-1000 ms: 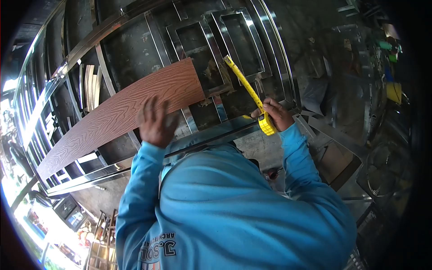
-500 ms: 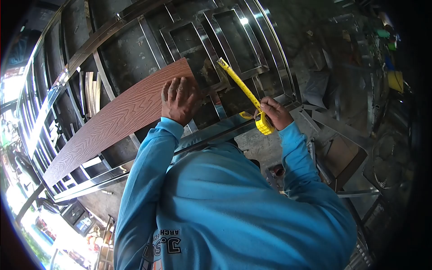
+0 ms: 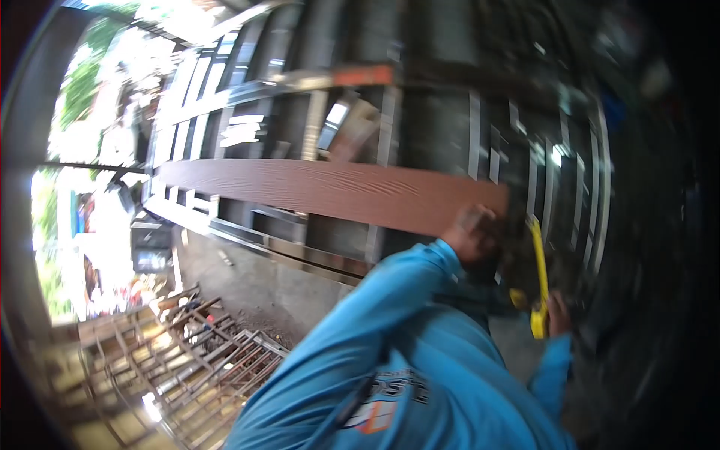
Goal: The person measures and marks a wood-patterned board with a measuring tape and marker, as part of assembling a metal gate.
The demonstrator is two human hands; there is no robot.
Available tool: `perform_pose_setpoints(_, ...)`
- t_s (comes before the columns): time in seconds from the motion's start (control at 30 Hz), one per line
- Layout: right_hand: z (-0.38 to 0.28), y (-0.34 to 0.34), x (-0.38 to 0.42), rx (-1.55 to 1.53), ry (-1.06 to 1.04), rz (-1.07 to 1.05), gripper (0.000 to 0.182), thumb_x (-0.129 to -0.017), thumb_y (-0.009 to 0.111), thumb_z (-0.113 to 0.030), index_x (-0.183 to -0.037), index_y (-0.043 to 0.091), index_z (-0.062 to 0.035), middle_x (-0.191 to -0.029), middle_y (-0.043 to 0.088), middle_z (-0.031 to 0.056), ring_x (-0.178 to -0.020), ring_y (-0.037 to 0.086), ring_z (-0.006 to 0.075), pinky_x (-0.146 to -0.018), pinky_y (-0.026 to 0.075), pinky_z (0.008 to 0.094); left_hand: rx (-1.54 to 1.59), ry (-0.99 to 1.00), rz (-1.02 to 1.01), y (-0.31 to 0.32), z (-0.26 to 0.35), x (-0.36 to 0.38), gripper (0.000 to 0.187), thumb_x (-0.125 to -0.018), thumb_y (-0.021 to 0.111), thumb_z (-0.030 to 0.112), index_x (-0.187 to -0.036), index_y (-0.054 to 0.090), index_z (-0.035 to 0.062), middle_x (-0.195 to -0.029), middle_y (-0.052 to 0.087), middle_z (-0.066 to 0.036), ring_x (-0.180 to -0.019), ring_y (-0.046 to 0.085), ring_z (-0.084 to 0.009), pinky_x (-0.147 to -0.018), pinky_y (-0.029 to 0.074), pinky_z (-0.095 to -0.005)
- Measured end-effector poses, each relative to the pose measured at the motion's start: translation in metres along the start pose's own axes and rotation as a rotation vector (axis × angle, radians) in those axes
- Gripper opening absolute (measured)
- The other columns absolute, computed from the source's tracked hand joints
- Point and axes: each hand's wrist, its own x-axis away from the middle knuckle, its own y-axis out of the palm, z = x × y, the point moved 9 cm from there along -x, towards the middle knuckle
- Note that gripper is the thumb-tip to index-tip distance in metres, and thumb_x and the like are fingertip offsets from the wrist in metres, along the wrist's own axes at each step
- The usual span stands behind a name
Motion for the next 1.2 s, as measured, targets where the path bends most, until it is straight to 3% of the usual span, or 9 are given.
perform_pose_setpoints(0.03,0.008,-0.009,-0.001,0.018,0.001,0.002,0.030,-0.101,0.055,-0.034,-0.110,0.060,-0.0055,-0.098,0.058,-0.0031,-0.093,0.052,0.0066,-0.083,0.044,0.0262,-0.229,0.211,0.176,-0.009,0.023,0.004,0.048,-0.078,0.065,0.028,-0.121,0.063,0.0050,-0.130,0.056,-0.024,-0.127,0.049,-0.0442,-0.107,0.037,-0.0635)
perform_pose_setpoints(0.1,-0.011,0.003,-0.001,-0.036,-0.010,-0.092,0.024,-0.101,0.054,-0.032,-0.099,0.055,-0.0077,-0.088,0.056,-0.0004,-0.082,0.052,0.0089,-0.076,0.044,0.0276,-0.179,0.192,0.227,0.002,0.023,0.008,0.040,-0.075,0.061,0.025,-0.108,0.069,0.0046,-0.132,0.056,-0.028,-0.127,0.048,-0.0475,-0.104,0.038,-0.0678)
perform_pose_setpoints(0.43,-0.062,0.007,-0.015,0.062,-0.043,-0.202,0.018,-0.097,0.060,-0.024,-0.100,0.060,-0.0053,-0.080,0.064,0.0011,-0.070,0.053,0.0078,-0.068,0.046,0.0267,-0.191,0.187,0.099,0.009,0.021,0.017,0.038,-0.079,0.061,0.021,-0.114,0.069,0.0087,-0.136,0.056,-0.024,-0.129,0.050,-0.0419,-0.104,0.043,-0.0583)
perform_pose_setpoints(0.5,-0.095,-0.002,-0.035,0.446,-0.285,-0.219,0.022,-0.095,0.063,-0.026,-0.098,0.067,-0.0040,-0.085,0.068,0.0047,-0.078,0.061,0.0099,-0.074,0.051,0.0321,-0.261,0.219,0.149,0.005,0.020,0.027,0.040,-0.082,0.060,0.022,-0.119,0.067,0.0113,-0.138,0.056,-0.020,-0.130,0.050,-0.0389,-0.105,0.044,-0.0553)
perform_pose_setpoints(0.6,-0.165,0.028,-0.045,0.666,-0.005,-0.386,0.025,-0.096,0.060,-0.028,-0.101,0.069,-0.0051,-0.087,0.070,0.0092,-0.079,0.066,0.0143,-0.072,0.051,0.0343,-0.195,0.095,-0.181,0.002,0.010,0.026,0.042,-0.082,0.066,0.028,-0.121,0.066,0.0148,-0.147,0.050,-0.013,-0.135,0.045,-0.0360,-0.105,0.040,-0.0544)
perform_pose_setpoints(0.63,-0.201,0.043,-0.047,0.796,-0.185,-0.404,0.028,-0.096,0.059,-0.031,-0.100,0.069,-0.0052,-0.088,0.070,0.0135,-0.080,0.069,0.0237,-0.072,0.052,0.0383,-0.099,0.044,-0.238,-0.008,0.009,0.025,0.043,-0.082,0.067,0.027,-0.123,0.065,0.0143,-0.148,0.048,-0.012,-0.137,0.044,-0.0349,-0.106,0.038,-0.0534)
perform_pose_setpoints(0.7,-0.231,0.072,-0.064,0.939,-0.429,-0.540,0.029,-0.092,0.061,-0.032,-0.101,0.070,-0.0059,-0.095,0.070,0.0168,-0.087,0.066,0.0381,-0.077,0.052,0.0440,0.005,-0.073,-0.202,-0.041,0.014,0.029,0.045,-0.080,0.070,0.026,-0.123,0.063,0.0122,-0.134,0.058,-0.011,-0.123,0.053,-0.0333,-0.098,0.043,-0.0513)
perform_pose_setpoints(0.97,-0.270,0.167,-0.119,1.504,-0.625,-0.792,0.020,-0.090,0.062,-0.034,-0.104,0.072,-0.0226,-0.096,0.073,0.0057,-0.094,0.069,0.0313,-0.085,0.052,0.0468,0.446,-0.417,-0.224,-0.042,0.025,0.072,0.030,-0.088,0.065,0.024,-0.114,0.065,0.0103,-0.086,0.068,-0.014,-0.081,0.065,-0.0387,-0.074,0.053,-0.0487)
perform_pose_setpoints(1.2,-0.282,0.234,-0.128,1.594,-0.832,-0.891,0.016,-0.090,0.062,-0.033,-0.098,0.070,-0.0216,-0.091,0.068,0.0011,-0.095,0.067,0.0278,-0.087,0.049,0.0466,0.424,-0.550,-0.414,0.001,0.018,0.075,0.019,-0.086,0.068,0.023,-0.089,0.070,0.0041,-0.082,0.067,-0.020,-0.076,0.066,-0.0413,-0.070,0.054,-0.0504)
